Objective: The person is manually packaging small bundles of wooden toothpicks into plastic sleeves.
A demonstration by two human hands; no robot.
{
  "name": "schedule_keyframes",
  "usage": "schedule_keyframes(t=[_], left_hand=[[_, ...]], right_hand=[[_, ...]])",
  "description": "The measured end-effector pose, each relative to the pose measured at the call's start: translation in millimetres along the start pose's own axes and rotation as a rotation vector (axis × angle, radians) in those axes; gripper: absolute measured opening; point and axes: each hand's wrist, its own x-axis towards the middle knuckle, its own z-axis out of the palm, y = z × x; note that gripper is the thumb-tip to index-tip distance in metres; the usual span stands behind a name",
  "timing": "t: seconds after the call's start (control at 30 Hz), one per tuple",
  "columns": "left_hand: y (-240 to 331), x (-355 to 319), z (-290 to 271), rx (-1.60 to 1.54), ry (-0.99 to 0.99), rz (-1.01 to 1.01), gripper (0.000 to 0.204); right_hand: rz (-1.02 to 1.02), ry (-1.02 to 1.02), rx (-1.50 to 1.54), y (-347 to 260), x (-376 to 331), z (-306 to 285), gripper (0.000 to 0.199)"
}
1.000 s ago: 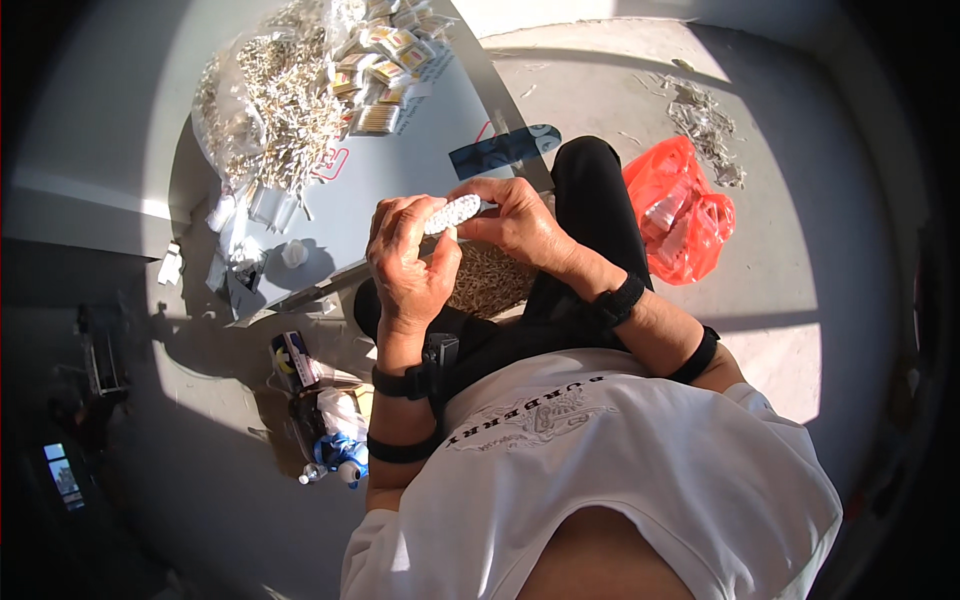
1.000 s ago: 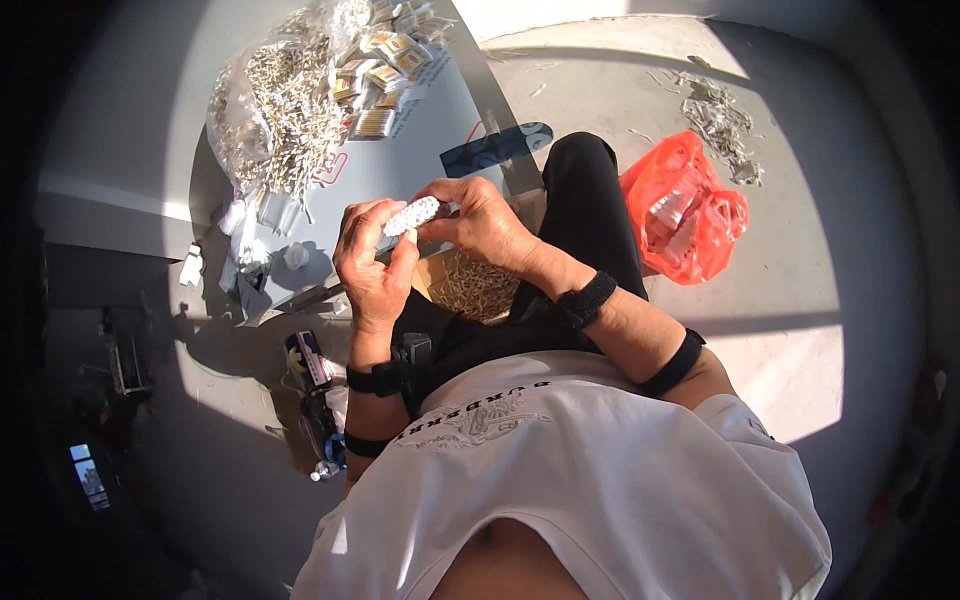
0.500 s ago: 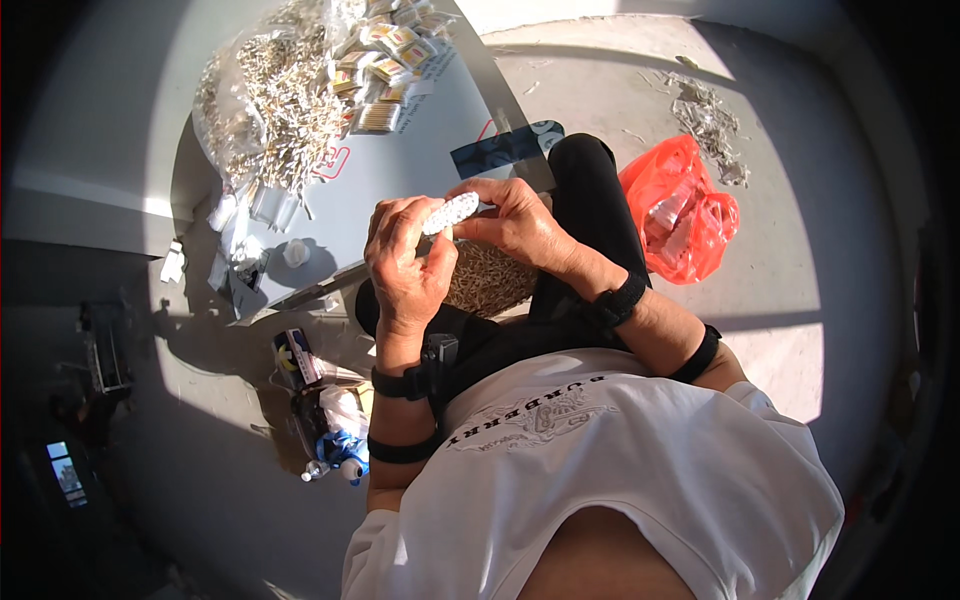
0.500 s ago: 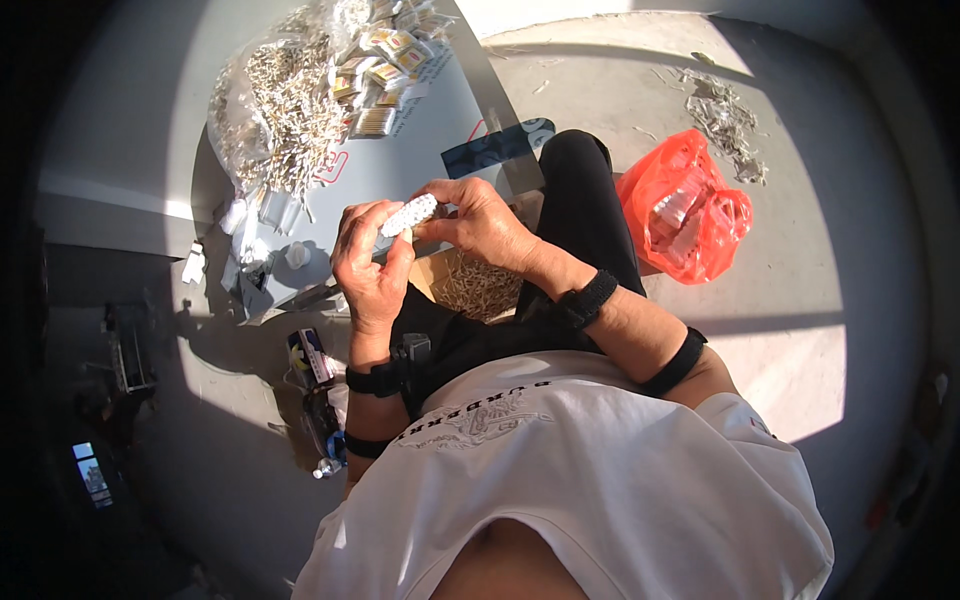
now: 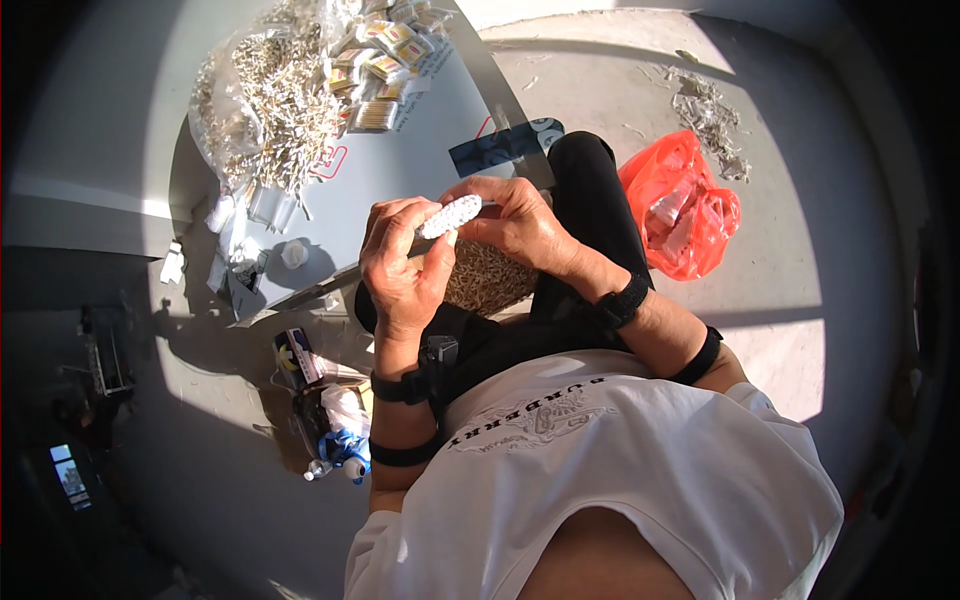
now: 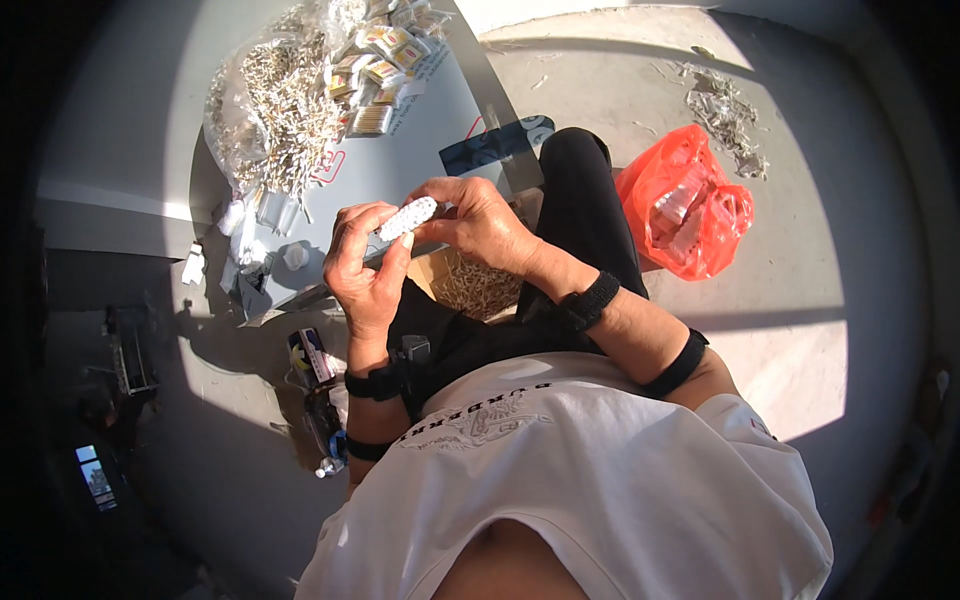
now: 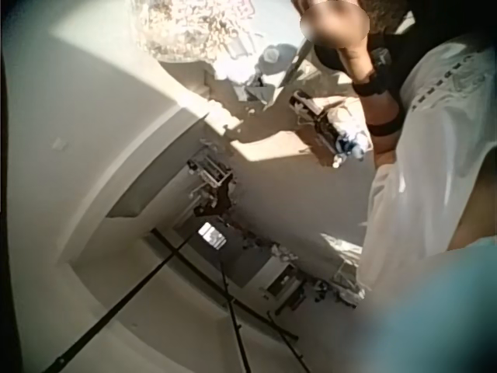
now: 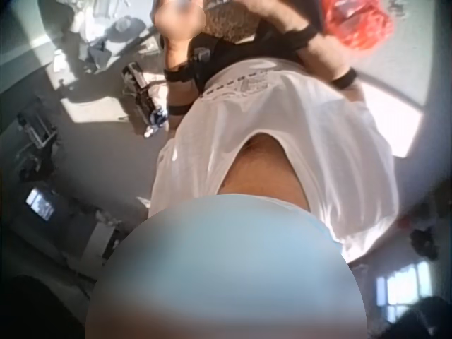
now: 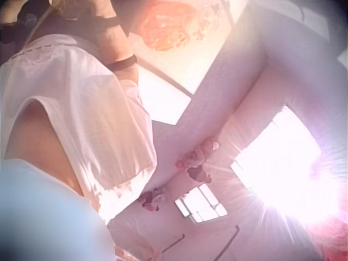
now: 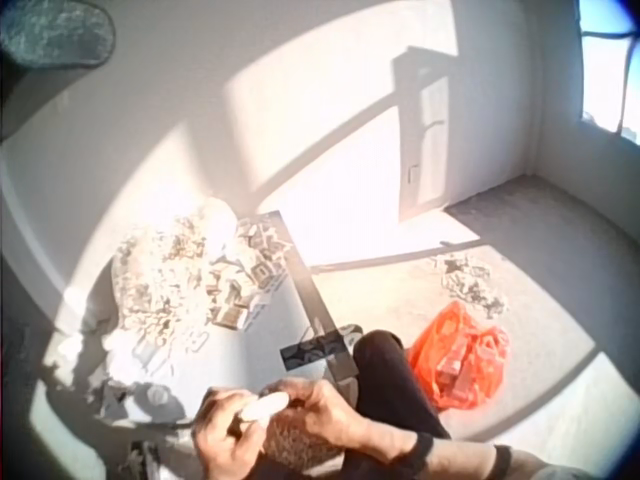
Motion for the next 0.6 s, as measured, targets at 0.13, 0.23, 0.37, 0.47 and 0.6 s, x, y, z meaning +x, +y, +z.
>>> schedule_keyframes(t=[0.13, 0.23, 0.37, 0.47, 0.6], left_hand=[[-2.0, -0.1, -0.1, -0.002, -0.01, 0.022, 0.03], [-2.3, -0.4, 0.2, -0.005, -0.017, 0.021, 0.031], [-3.3, -0.7, -0.7, 0.009, -0.028, 0.015, 0.031], [-3.9, -1.2, -0.8, 0.003, -0.021, 0.009, 0.031], [-7.5, -3.3, -1.7, 0.008, -0.011, 0.006, 0.031]], right_hand=[[-0.036, 0.028, 0.009, 5.3, 0.5, 2.0, 0.025], [-0.045, 0.04, -0.016, 5.1, -0.3, 1.5, 0.025], [-0.024, 0.046, -0.018, 4.5, -0.2, 1.3, 0.025], [-0.014, 0.046, 0.028, 7.0, 0.1, 0.5, 0.025], [0.004, 0.056, 0.037, 5.0, -0.2, -0.7, 0.025]])
